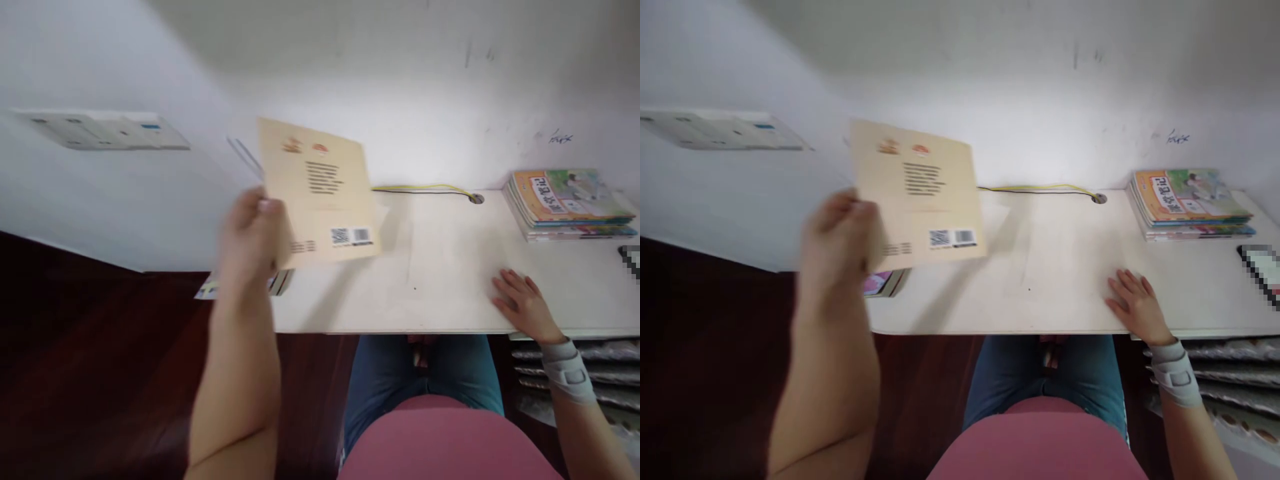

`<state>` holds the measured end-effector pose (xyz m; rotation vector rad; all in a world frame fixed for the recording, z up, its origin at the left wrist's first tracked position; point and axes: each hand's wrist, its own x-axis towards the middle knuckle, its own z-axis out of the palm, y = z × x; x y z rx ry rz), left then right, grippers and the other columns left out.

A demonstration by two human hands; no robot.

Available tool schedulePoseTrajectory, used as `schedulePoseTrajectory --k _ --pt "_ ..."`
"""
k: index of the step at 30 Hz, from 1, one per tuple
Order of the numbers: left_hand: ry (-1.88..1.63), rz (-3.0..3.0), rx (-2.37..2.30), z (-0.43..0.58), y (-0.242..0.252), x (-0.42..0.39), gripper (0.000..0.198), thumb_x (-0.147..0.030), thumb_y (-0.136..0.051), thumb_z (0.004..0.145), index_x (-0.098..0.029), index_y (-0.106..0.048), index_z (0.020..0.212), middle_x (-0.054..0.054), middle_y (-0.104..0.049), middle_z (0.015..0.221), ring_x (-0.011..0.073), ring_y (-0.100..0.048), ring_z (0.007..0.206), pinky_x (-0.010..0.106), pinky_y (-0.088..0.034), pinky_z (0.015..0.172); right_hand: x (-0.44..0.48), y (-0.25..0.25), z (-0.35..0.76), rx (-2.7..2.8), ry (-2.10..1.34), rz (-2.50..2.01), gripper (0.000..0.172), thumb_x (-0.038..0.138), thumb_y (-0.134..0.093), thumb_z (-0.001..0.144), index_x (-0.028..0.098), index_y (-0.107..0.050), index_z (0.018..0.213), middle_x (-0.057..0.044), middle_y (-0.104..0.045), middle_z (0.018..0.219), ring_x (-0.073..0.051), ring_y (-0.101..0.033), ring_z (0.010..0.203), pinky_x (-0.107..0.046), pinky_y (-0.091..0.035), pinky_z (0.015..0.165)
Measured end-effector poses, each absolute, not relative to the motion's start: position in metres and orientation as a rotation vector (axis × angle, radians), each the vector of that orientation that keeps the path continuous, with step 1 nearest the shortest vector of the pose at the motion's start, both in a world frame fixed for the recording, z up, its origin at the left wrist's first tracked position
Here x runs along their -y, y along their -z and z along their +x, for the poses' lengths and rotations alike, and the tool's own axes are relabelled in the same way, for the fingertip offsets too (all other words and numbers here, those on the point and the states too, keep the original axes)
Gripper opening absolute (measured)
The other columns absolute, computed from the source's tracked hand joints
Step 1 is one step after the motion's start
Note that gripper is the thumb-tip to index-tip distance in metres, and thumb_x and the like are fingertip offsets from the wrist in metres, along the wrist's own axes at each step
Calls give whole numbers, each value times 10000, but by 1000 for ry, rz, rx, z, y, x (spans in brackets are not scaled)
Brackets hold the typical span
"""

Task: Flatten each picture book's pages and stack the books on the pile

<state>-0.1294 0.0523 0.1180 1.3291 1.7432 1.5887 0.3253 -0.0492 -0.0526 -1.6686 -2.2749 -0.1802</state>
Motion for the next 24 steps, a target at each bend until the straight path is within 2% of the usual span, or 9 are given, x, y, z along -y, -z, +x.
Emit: schedulePoseTrajectory --k 3,6,11,19,22,24 --pt "-1327 1104 -1210 -70 -71 -60 419 -439 -662 673 -150 -598 968 67 -704 863 232 -665 828 363 -548 722 49 52 325 2283 166 -1677 419 407 -423 929 199 -562 1264 -131 -503 1396 -284 -423 1319 -506 -340 1040" --pt "-1195 949 -1074 -33 -30 -68 472 -433 -696 633 -144 -583 988 88 -716 907 245 -675 846 364 -548 725 49 53 324 2281 148 -1682 413 399 -438 926 204 -562 1269 -128 -502 1397 -277 -413 1327 -505 -339 1044" --pt "-1154 940 -1116 -24 2 -72 406 -419 -662 696 -171 -585 1008 78 -708 993 233 -671 886 351 -545 758 49 50 323 2272 152 -1690 409 389 -464 918 197 -572 1262 -124 -498 1402 -273 -417 1325 -500 -335 1054" --pt "-969 1120 -1344 -24 11 -62 375 -388 -533 781 -174 -606 1080 84 -704 976 241 -674 827 357 -544 691 49 49 321 2270 157 -1692 413 395 -467 916 193 -577 1260 -123 -504 1397 -274 -423 1321 -503 -338 1053" --pt "-810 1484 -1498 -34 5 -62 380 -397 -473 820 -159 -617 1079 110 -686 1018 268 -662 889 400 -530 781 50 50 323 2273 153 -1687 411 395 -470 915 194 -576 1258 -122 -501 1400 -275 -423 1321 -501 -336 1055" --pt "-694 1836 -1611 -45 3 -63 396 -379 -449 840 -133 -603 1109 158 -639 1123 298 -630 995 450 -491 886 50 49 324 2271 149 -1681 402 391 -476 913 192 -586 1245 -125 -499 1400 -277 -416 1325 -496 -342 1051"
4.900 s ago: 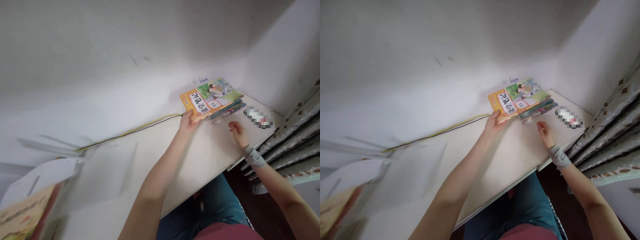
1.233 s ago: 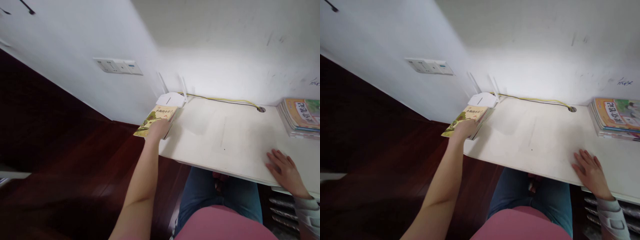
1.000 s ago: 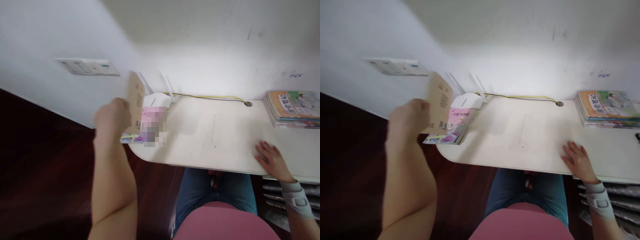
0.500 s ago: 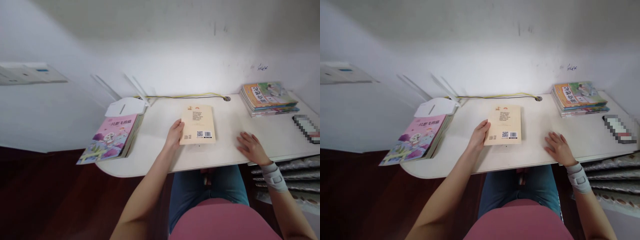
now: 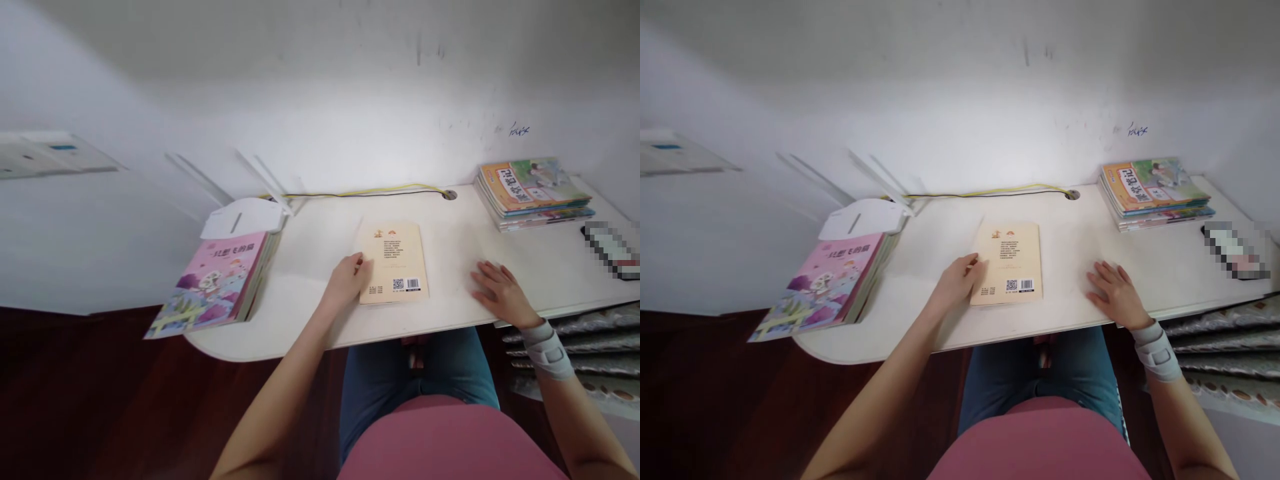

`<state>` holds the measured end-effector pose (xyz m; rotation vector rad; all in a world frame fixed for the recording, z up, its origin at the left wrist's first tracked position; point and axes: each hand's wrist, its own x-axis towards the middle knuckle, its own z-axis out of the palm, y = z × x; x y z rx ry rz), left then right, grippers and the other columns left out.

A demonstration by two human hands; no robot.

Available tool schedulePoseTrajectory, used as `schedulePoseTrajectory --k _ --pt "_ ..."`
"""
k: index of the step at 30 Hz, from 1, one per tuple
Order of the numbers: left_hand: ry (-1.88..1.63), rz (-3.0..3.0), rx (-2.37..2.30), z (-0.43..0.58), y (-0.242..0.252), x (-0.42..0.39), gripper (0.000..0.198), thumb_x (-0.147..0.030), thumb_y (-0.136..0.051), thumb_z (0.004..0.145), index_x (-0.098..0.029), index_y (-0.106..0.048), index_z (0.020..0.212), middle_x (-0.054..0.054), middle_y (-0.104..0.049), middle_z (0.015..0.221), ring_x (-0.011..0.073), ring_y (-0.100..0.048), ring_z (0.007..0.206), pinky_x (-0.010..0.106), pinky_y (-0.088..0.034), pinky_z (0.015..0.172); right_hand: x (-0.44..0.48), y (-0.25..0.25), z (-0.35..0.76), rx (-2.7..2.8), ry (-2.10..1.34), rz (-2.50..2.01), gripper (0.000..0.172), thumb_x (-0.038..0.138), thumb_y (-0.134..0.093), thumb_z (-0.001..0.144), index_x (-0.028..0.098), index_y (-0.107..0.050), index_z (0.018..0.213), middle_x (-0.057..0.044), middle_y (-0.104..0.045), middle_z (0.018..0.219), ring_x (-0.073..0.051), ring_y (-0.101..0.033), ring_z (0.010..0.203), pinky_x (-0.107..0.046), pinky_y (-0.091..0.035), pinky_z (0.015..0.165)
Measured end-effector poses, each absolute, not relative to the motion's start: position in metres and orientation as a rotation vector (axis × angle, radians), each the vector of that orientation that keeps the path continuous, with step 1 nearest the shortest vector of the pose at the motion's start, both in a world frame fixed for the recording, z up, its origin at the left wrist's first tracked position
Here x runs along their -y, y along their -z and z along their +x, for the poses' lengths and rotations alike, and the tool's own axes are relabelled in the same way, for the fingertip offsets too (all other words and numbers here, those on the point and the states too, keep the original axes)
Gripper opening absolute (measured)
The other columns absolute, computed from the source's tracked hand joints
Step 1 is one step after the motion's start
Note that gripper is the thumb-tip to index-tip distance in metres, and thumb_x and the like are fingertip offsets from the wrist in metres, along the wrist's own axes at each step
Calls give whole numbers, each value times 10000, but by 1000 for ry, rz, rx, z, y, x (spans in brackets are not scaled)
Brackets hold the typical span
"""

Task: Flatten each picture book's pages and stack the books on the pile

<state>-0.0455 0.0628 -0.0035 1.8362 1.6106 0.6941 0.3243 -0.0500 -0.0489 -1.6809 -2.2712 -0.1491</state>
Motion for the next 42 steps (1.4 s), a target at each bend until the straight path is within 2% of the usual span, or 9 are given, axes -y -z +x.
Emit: schedulePoseTrajectory --k 5,10,22,25,28,31,34,38,42 --pt "-515 2445 -1694 -60 10 -60 433 -353 -375 907 -84 -516 1216 243 -396 1431 369 -349 1345 542 -360 1039 46 35 299 2214 257 -1659 371 348 -438 934 170 -595 1219 -153 -488 1404 -283 -391 1340 -514 -307 1063" --pt "-206 2475 -1699 -45 15 -49 580 -517 -285 944 -64 -502 1236 240 -250 1520 378 -164 1421 552 -265 1094 39 21 232 2398 160 -1497 410 370 -405 952 164 -544 1277 -143 -506 1391 -259 -411 1326 -515 -241 1101" --pt "-426 2369 -1623 -42 -12 -47 633 -513 -276 946 -36 -464 1316 245 -241 1518 368 -101 1432 582 -183 1117 38 26 198 2479 -42 -1439 405 322 -419 952 130 -521 1294 -152 -503 1391 -251 -427 1312 -536 -277 1093" --pt "-556 2281 -1305 -32 -34 -48 708 -583 -262 928 -101 -305 1445 180 -246 1538 296 -163 1437 497 -205 1144 35 25 200 2430 -83 -1407 388 315 -433 947 156 -534 1286 -139 -520 1378 -242 -448 1296 -515 -317 1077" --pt "-637 2257 -888 -11 -50 -54 826 -670 -315 877 -170 -130 1508 132 -90 1582 252 -94 1453 424 -199 1159 31 25 209 2378 -118 -1340 369 326 -439 945 174 -560 1259 -118 -557 1344 -220 -458 1287 -450 -361 1062" --pt "-690 2345 -648 20 -56 -62 816 -722 -248 856 -201 -239 1484 95 2 1592 261 23 1456 442 -132 1170 26 25 230 2268 -22 -1444 349 313 -423 949 176 -585 1226 -123 -542 1356 -230 -421 1318 -437 -355 1067" --pt "-660 2507 -620 53 -58 -67 783 -725 -155 862 -213 -388 1406 84 -125 1587 272 17 1459 503 -100 1161 24 28 257 2129 132 -1727 377 300 -419 940 155 -554 1262 -161 -479 1408 -276 -399 1333 -480 -347 1056" --pt "-417 2756 -693 91 -52 -66 688 -671 -351 867 -193 -442 1354 97 -291 1538 304 -27 1455 565 -89 1142 25 39 283 2070 147 -1956 453 315 -435 919 108 -491 1318 -207 -468 1404 -304 -423 1313 -499 -354 1039" --pt "-180 2926 -679 120 -39 -62 570 -515 -473 873 -168 -488 1325 107 -278 1542 349 -41 1446 625 -47 1121 27 48 291 2073 97 -1968 457 305 -432 912 85 -501 1307 -189 -470 1409 -287 -419 1318 -472 -334 1066"
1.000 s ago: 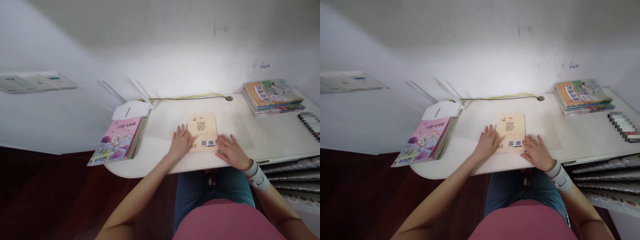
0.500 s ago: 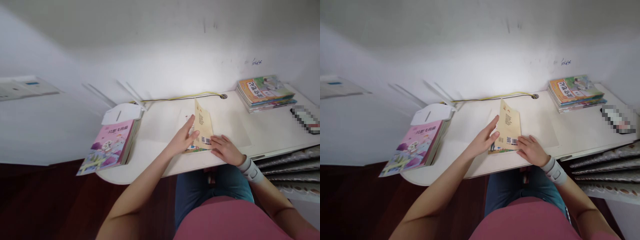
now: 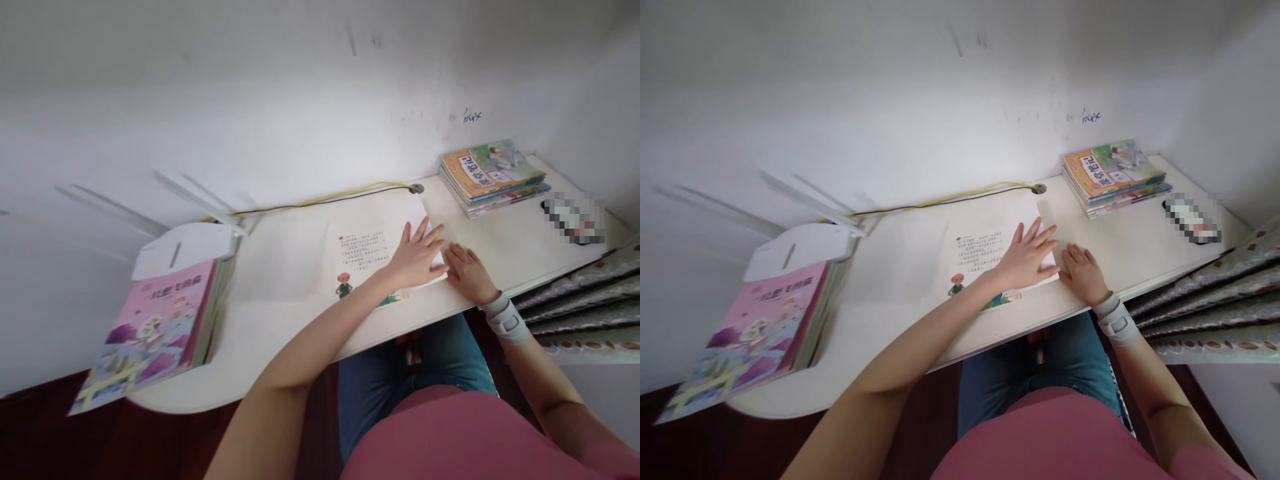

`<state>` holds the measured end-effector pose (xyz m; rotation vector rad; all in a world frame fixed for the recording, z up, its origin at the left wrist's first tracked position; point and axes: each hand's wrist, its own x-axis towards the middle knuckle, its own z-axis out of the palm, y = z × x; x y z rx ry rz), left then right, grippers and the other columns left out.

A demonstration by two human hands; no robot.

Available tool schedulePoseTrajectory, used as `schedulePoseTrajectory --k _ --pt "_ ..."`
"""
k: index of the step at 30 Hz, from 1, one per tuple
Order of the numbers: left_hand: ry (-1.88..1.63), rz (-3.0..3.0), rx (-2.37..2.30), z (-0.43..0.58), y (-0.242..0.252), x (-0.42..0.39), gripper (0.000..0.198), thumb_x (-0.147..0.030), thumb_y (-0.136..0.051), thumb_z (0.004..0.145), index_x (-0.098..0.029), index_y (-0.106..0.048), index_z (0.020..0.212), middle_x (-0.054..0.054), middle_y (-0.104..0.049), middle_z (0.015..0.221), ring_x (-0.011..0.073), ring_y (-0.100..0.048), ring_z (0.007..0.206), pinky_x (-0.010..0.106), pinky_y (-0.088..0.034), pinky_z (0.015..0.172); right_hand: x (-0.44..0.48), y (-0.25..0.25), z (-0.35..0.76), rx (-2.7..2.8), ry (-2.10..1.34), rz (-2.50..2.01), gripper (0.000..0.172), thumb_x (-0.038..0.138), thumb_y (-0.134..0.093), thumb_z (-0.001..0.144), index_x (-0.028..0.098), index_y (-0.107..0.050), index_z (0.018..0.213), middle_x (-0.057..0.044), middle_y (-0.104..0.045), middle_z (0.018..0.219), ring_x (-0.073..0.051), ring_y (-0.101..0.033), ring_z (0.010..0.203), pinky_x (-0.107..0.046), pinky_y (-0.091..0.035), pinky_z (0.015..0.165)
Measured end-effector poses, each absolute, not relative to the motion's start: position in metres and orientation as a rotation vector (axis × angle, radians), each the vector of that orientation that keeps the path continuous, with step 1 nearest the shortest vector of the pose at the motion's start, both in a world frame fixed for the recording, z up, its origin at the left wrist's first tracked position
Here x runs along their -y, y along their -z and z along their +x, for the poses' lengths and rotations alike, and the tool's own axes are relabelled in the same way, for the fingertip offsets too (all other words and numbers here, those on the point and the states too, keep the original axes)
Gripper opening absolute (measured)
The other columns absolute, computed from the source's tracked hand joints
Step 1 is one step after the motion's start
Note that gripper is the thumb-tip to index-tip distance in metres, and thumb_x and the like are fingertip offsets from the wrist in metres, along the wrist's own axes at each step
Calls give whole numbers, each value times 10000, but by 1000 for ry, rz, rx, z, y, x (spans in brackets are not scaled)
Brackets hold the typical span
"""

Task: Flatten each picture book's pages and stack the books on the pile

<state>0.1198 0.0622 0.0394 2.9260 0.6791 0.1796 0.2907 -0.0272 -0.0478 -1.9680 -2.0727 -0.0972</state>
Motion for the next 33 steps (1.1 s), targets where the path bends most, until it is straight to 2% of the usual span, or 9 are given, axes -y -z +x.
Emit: schedulePoseTrajectory --k 3,9,14,24,30,33 --pt "28 2979 -721 132 -31 -61 602 -425 -513 850 -147 -439 1379 118 -224 1558 374 -43 1441 663 -6 1099 27 49 291 2065 100 -1953 466 334 -435 915 90 -503 1306 -186 -477 1405 -284 -433 1308 -463 -335 1068" --pt "195 2910 -879 136 -9 -62 757 -507 -415 884 -51 -254 1466 188 -121 1562 337 -53 1449 604 -53 1126 26 48 290 2084 116 -1942 439 288 -388 933 68 -520 1289 -195 -488 1392 -276 -444 1302 -440 -345 1069" --pt "186 2867 -947 132 9 -57 711 -499 -274 932 -28 -249 1465 193 -161 1554 326 -96 1446 569 -70 1142 26 49 289 2071 118 -1935 426 251 -368 931 93 -516 1298 -183 -488 1396 -266 -436 1311 -448 -353 1065" --pt "116 2825 -1002 138 25 -45 698 -459 -198 947 -2 -191 1474 201 -122 1559 308 -73 1449 537 -66 1154 26 49 288 2040 85 -1936 452 243 -311 940 86 -493 1323 -184 -481 1401 -263 -417 1323 -455 -336 1079" --pt "92 2758 -1025 144 23 -33 650 -367 -209 942 20 -197 1464 210 -131 1554 293 -61 1449 507 -69 1164 24 48 286 2045 97 -1956 456 236 -286 950 35 -513 1291 -202 -493 1384 -270 -420 1320 -429 -337 1082" --pt "121 2699 -1023 142 16 -36 632 -286 -254 921 55 -189 1450 242 -152 1540 281 -111 1444 452 -132 1166 24 46 289 2045 66 -1950 448 247 -299 953 45 -520 1286 -194 -495 1385 -269 -421 1321 -435 -344 1082"
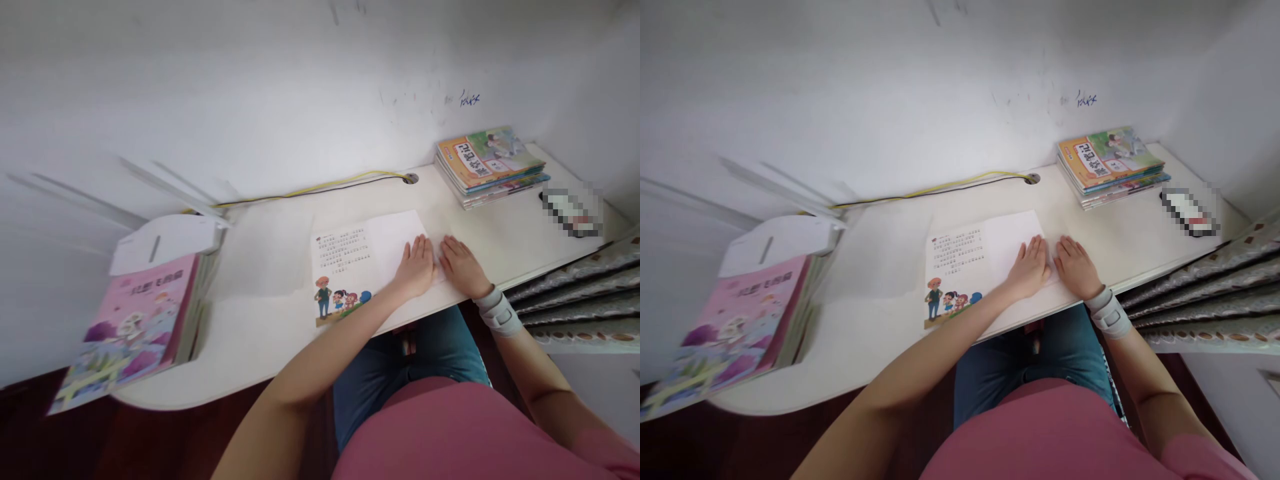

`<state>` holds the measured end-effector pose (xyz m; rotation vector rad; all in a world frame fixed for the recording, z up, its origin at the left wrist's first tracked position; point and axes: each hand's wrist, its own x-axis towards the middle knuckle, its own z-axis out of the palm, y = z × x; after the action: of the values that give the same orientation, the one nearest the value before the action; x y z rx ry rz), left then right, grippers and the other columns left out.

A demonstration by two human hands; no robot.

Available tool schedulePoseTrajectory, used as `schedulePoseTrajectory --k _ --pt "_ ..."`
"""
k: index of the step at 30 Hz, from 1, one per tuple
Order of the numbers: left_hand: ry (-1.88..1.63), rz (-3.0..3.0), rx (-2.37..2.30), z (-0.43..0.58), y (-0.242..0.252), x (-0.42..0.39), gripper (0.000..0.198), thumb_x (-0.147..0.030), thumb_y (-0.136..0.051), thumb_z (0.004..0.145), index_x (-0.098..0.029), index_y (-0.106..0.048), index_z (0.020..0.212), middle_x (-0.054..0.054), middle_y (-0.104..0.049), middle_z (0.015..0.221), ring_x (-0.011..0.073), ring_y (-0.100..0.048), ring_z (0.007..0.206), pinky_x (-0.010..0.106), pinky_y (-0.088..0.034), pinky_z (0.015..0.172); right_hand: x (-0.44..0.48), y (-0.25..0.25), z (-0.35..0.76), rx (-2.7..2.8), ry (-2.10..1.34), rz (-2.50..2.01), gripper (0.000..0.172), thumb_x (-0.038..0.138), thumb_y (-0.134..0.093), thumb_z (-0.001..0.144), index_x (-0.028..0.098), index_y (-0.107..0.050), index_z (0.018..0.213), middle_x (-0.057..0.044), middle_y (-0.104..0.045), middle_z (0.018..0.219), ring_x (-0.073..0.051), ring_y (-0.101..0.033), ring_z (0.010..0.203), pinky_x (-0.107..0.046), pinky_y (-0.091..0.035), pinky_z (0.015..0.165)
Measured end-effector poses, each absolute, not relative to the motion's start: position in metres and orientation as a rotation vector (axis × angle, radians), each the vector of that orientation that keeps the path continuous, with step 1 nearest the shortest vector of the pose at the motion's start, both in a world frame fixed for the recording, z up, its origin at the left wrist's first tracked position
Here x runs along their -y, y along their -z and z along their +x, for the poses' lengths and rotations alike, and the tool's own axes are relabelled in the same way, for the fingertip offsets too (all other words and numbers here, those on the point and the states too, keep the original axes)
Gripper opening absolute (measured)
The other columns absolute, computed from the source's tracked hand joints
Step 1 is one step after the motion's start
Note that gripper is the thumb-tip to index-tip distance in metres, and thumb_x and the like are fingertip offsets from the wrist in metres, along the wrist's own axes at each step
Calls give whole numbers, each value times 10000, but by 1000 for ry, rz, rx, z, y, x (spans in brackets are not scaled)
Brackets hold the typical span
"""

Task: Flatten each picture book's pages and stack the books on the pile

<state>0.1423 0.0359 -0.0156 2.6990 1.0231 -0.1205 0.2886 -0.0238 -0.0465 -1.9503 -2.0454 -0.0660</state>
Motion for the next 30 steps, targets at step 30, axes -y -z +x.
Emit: schedulePoseTrajectory --k 30 --pt "223 2771 -1045 118 10 -53 769 -584 -214 933 -47 -187 1484 204 -109 1558 322 -98 1447 606 -94 1124 20 43 304 2147 -3 -1845 441 337 -452 920 86 -540 1272 -212 -454 1413 -298 -393 1337 -480 -357 1072"
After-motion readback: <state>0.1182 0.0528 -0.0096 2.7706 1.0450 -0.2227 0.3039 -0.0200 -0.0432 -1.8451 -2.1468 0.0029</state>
